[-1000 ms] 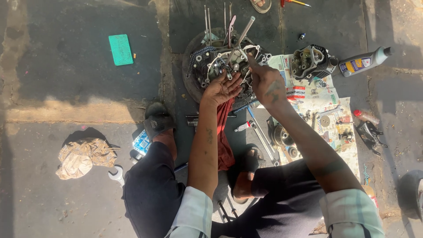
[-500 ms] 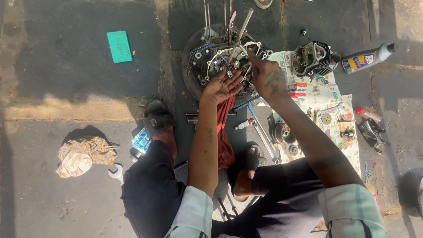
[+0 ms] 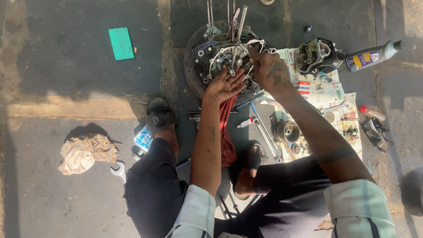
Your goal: Dismantling and repairing components of a motorcycle engine on the ground.
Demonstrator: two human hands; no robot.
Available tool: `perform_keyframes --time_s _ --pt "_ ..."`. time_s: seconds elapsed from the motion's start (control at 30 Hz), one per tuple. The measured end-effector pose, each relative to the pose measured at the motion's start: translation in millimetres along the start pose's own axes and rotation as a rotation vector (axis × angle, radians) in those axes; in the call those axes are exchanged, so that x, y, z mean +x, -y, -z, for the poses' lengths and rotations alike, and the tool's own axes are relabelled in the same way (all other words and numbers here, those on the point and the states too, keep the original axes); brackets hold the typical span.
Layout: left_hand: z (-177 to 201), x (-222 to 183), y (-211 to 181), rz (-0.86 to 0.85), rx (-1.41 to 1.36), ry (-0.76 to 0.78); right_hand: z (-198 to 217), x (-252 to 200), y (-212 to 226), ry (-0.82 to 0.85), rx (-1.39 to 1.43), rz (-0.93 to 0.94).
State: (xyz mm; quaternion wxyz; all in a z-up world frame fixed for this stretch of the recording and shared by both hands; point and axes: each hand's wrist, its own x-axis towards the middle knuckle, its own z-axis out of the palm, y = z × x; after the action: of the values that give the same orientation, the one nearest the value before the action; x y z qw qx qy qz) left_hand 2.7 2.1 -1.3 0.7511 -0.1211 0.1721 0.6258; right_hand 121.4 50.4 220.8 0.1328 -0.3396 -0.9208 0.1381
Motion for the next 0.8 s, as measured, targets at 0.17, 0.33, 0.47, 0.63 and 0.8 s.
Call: perform_keyframes --time_s 0.17,0.33,0.47,0.63,0.8 --pt "-2.3 1.6 0.9 0.002 -0.017 -0.02 3.1 -2.6 -1.5 -0.03 0.032 0.042" --pt "-1.0 1.1 1.7 -0.005 -0.012 0.012 -2.8 0.1 -11.8 -0.041 0.051 0.093" --pt "2.8 -1.3 0.8 -0.011 -0.012 -0.017 -20.7 -1.2 -31.2 -0.114 0.046 0.205" --pt "1.1 -3.1 1.1 0.009 -0.01 -0.011 -15.2 -8.7 -32.2 -0.336 0.13 0.474" --pt "-1.6 2.5 -1.5 -0.011 0.088 -0.062 -2.9 -43.1 -22.1 -0.215 0.228 0.003"
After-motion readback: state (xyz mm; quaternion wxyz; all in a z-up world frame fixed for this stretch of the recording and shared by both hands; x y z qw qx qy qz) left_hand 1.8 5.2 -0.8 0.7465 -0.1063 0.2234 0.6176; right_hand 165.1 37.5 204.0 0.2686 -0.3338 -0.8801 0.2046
